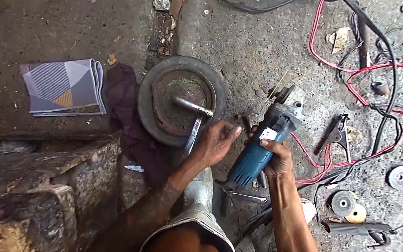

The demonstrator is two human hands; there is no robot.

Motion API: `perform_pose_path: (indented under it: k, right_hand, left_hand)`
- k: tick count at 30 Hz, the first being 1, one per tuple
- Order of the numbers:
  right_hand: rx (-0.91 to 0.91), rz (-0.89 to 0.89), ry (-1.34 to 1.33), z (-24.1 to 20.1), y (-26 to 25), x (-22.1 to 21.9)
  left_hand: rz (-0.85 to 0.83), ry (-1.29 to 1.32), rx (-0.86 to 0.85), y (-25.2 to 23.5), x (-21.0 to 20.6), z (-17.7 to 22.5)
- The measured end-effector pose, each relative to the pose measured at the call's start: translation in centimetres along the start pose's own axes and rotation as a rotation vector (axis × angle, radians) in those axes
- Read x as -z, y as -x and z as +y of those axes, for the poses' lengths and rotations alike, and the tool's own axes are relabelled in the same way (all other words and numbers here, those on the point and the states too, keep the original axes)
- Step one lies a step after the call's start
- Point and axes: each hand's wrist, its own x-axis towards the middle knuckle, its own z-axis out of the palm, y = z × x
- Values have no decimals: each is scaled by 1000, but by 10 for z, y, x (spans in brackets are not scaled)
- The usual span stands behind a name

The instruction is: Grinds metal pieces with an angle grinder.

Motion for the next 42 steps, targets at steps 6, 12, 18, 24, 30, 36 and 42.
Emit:
perform_pose_path:
  k: [6,12,18,24,30,36,42]
  right_hand:
    - [71,101,98,6,4,-23]
    - [8,92,157,1,4,-9]
    - [27,104,142,-8,-2,-6]
    - [39,76,114,-18,-2,-6]
    - [81,120,59,-25,-1,1]
    - [82,139,28,-27,-4,5]
    - [73,141,82,-24,-5,3]
  left_hand:
    - [-203,475,199,-8,-38,12]
    - [73,-24,-2,5,-8,-17]
    - [114,-979,-164,-41,92,-50]
    - [11,-1114,-283,-58,115,-32]
    - [368,-830,-128,-2,137,-2]
    - [651,-672,-7,18,138,-9]
    - [828,-576,97,23,130,-10]
